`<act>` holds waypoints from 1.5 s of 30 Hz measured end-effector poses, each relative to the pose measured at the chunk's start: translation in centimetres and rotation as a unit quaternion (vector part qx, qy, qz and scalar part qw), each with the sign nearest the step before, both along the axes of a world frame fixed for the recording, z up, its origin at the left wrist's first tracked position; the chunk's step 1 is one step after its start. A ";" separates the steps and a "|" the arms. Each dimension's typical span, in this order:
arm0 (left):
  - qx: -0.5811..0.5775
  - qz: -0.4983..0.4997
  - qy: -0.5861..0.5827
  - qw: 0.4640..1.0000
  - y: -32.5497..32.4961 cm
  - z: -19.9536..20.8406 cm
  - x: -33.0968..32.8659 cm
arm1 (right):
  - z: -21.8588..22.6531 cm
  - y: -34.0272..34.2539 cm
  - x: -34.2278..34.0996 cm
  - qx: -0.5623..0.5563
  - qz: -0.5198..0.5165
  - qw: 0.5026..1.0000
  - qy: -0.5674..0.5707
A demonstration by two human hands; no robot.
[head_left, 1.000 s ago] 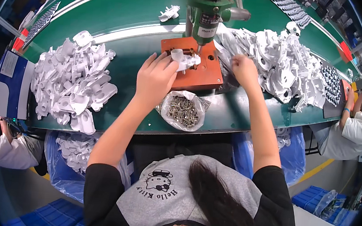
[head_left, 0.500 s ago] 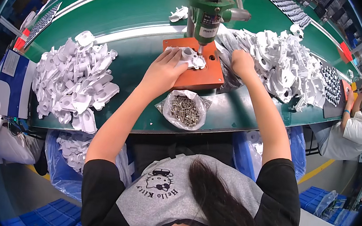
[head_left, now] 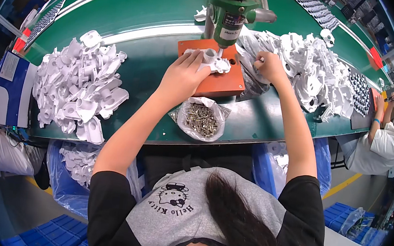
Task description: Assembling small plastic components using a hand-operated press machine on a factory production floor.
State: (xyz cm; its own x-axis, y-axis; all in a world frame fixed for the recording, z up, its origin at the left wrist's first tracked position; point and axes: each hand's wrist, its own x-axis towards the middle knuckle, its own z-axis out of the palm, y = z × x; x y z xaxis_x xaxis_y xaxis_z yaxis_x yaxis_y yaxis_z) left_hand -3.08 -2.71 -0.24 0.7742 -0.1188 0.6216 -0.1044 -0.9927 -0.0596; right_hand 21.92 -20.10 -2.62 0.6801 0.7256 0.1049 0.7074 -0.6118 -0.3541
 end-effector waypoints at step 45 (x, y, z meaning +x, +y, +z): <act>-0.155 0.029 -0.006 0.987 -1.0 -2.8 -0.5 | 2.2 -1.0 -18.7 0.160 0.371 0.914 -0.048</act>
State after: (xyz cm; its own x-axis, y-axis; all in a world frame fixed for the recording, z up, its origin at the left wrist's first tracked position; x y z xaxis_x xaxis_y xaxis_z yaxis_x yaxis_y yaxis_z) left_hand -3.56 -3.76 -3.09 0.7669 0.1241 0.6296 -0.0470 -0.9676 0.2479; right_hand 3.20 -21.10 -0.44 -0.0088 0.9046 0.4261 0.9222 0.1721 -0.3463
